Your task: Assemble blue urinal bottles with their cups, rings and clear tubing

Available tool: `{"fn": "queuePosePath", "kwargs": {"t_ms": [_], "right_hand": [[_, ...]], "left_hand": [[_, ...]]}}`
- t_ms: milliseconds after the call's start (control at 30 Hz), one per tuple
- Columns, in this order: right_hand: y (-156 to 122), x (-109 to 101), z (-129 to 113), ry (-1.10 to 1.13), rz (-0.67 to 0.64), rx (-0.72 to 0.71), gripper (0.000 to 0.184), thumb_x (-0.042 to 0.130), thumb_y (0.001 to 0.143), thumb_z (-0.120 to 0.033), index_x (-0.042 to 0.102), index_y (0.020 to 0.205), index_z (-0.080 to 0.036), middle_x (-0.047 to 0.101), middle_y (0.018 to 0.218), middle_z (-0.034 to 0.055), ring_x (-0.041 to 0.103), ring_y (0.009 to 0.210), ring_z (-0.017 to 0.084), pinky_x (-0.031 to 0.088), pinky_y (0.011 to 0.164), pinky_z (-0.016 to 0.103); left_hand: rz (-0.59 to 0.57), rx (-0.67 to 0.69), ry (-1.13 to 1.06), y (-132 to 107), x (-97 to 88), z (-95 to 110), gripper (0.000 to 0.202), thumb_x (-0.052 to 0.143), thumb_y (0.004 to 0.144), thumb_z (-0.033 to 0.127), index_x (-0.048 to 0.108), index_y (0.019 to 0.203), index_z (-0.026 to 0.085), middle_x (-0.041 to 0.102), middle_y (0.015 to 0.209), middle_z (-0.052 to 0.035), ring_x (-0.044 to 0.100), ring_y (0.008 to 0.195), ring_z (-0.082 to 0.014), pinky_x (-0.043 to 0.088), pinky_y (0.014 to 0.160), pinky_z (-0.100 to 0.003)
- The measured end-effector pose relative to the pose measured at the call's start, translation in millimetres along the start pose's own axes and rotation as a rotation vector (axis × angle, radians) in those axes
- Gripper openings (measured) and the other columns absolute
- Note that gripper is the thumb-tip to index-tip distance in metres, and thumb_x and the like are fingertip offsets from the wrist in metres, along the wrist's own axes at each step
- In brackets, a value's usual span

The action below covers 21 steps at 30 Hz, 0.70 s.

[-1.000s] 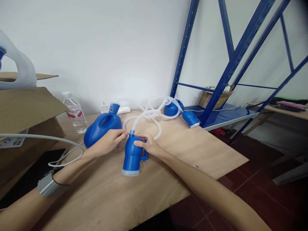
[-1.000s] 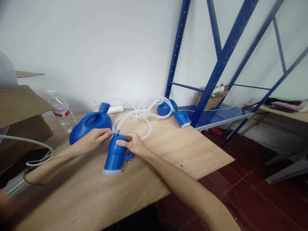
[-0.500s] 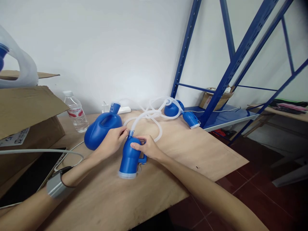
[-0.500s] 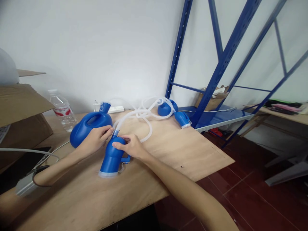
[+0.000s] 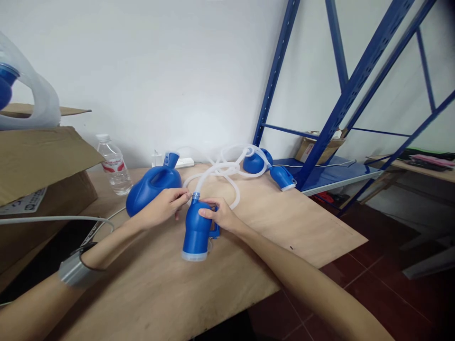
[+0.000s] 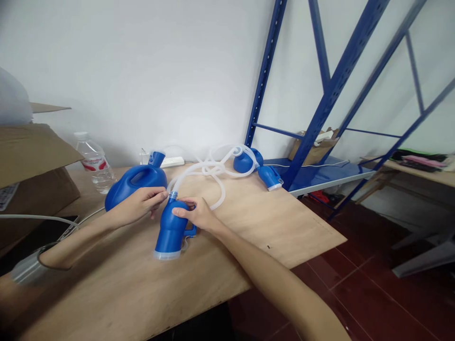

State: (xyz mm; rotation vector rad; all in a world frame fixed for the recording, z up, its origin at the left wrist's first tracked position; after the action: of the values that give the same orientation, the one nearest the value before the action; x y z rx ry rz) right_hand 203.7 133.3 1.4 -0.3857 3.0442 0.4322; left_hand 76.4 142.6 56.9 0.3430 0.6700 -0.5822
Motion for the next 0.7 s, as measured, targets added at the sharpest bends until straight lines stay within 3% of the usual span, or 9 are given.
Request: {"fn": "queuePosePath", "kwargs": {"t_ms": [267,700], "right_hand": [[0.5,-0.8,-1.0,0.001,-0.042,-0.033,0.049,0.08,0.07,-0.053,0.077,0.099,-0.013,0.074,0.088,0.0053,0.067,0.081,0.021,0.054,0.074,0.032],[2.4,-5.5,-0.4,-0.017,-0.034,-0.061,0.05,0.079,0.07,-0.055,0.077,0.096,-0.013,0.073,0.086,0.0051,0.066,0.079,0.021,0.053,0.074,0.032]], "left_hand": [[-0.005,-0.017,-0.092,3.3,4.3,-8.8,0.043,0.041,0.095,0.056,0.047,0.069,0.022,0.054,0.057,0.0043,0.06,0.054,-0.0167,0.046,0.062,-0.03],[-0.003,0.002,-0.108,2.3,7.8,-4.1,0.045,0.042,0.095,0.059,0.047,0.069,0.022,0.055,0.06,0.0034,0.061,0.058,-0.0178,0.046,0.063,-0.03]]}}
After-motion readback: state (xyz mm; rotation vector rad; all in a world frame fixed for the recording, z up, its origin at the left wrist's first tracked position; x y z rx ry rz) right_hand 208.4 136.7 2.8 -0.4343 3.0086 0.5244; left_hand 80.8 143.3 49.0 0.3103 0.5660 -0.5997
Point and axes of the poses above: each hand's wrist, its own y-axis towards the middle knuckle, its own x-axis out of the palm, z = x × y, the point moved 9 cm from there along y, towards the middle knuckle
